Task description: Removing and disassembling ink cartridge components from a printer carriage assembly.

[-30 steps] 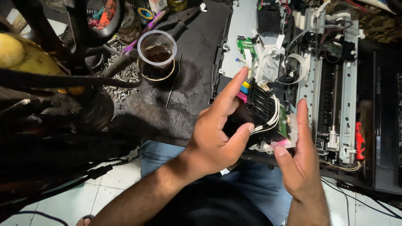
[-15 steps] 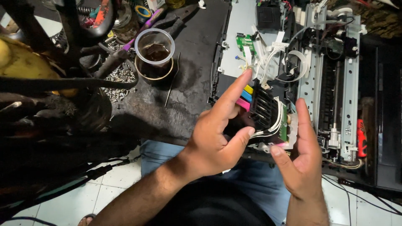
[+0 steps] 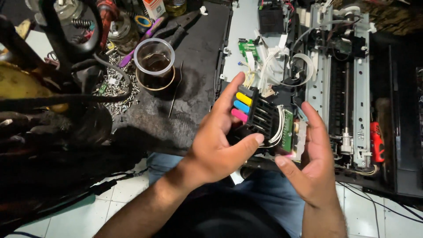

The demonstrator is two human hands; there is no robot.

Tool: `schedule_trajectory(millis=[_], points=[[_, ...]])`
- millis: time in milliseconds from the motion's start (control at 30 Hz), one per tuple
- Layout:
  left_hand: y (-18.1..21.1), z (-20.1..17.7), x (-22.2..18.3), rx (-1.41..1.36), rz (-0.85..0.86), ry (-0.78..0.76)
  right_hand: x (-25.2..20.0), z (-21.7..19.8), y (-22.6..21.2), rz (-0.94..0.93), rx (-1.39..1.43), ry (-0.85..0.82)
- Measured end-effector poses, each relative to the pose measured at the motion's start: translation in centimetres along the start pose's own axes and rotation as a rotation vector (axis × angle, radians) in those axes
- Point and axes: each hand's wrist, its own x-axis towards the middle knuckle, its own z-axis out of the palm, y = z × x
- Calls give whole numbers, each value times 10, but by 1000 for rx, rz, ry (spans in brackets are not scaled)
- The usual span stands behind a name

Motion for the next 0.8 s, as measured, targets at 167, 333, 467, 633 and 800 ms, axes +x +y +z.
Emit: schedule_trajectory(millis=[167, 333, 467, 633, 800], points=[[-9, -4, 3, 128, -16, 15, 0, -5, 4, -11, 1, -8], [-11, -1, 10, 228, -9, 38, 0, -7, 1, 24, -23, 13], [-13, 0, 10, 301, -20, 66, -1, -7, 4, -6, -59, 30], [-16, -3, 9, 263, 0, 68, 0, -6, -1, 34, -7, 18], [-20, -5, 8, 241, 89, 30, -2, -5, 4, -88, -103, -5]])
